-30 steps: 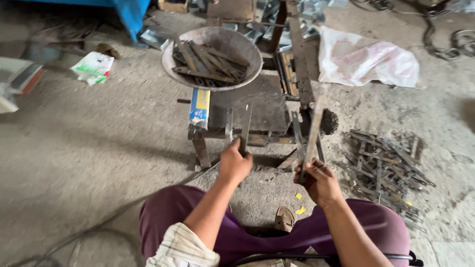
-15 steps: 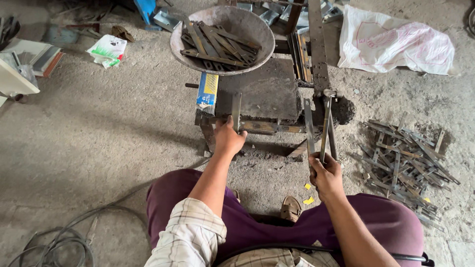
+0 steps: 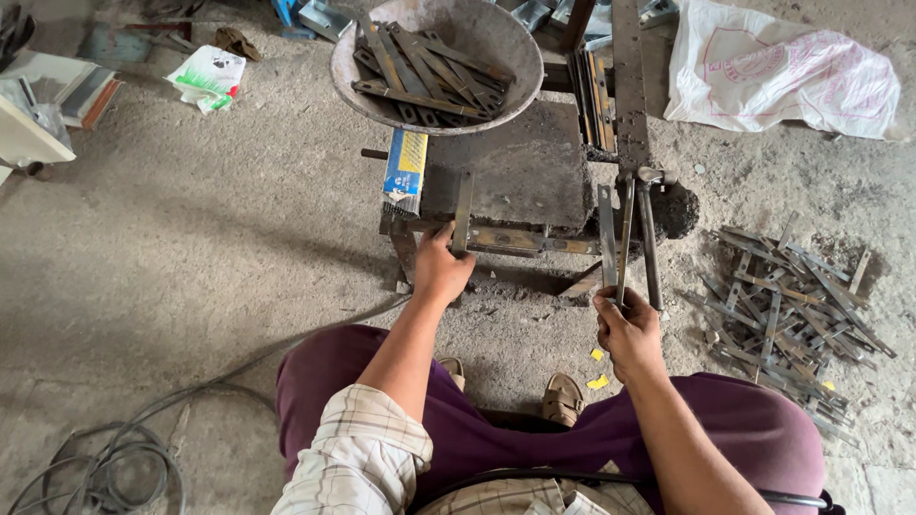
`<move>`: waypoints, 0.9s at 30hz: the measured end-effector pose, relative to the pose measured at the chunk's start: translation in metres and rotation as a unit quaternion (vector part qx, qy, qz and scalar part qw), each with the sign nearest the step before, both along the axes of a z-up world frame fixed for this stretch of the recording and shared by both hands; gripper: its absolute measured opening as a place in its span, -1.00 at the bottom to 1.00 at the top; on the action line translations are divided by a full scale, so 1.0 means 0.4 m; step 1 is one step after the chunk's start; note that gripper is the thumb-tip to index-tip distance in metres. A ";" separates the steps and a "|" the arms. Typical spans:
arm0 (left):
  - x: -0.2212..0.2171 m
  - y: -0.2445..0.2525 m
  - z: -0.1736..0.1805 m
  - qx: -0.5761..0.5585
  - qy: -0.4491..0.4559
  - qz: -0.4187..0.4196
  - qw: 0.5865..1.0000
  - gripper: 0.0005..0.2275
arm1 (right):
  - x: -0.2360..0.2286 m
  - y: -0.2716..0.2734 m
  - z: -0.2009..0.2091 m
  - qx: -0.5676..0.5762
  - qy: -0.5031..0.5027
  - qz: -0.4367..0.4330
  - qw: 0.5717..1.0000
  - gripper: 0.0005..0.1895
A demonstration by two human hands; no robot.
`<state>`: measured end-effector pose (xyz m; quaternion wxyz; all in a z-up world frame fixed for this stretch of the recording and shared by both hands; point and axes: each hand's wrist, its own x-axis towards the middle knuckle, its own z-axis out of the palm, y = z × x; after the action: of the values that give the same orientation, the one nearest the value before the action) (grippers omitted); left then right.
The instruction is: The person sits on the floor and welds small metal brackets using a handheld welding torch. They pick up brackets from a bowl, position them on a metal jig, and weld them, creating sparks. The person repeats this process for several brackets.
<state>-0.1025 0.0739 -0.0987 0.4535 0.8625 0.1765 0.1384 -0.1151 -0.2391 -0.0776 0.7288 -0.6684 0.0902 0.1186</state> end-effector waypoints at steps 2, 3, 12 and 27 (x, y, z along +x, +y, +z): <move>0.002 0.000 -0.001 0.010 -0.020 0.005 1.000 -0.44 | 0.001 0.002 -0.002 0.001 -0.003 -0.002 1.000 -0.89; 0.002 -0.001 -0.004 0.009 -0.015 0.006 1.000 -0.44 | 0.001 0.003 -0.002 0.002 -0.003 -0.002 1.000 -0.90; 0.011 0.002 -0.035 -0.003 -0.015 0.008 1.000 -0.43 | 0.000 0.011 0.001 0.001 -0.001 -0.008 1.000 -0.89; 0.000 -0.003 0.015 -0.066 0.068 0.006 0.995 -0.38 | -0.003 0.010 0.013 -0.030 -0.015 -0.009 0.999 -0.66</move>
<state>-0.1025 0.0726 -0.0927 0.4954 0.8371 0.2214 0.0700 -0.1161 -0.2353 -0.0725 0.7105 -0.6910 0.0883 0.0992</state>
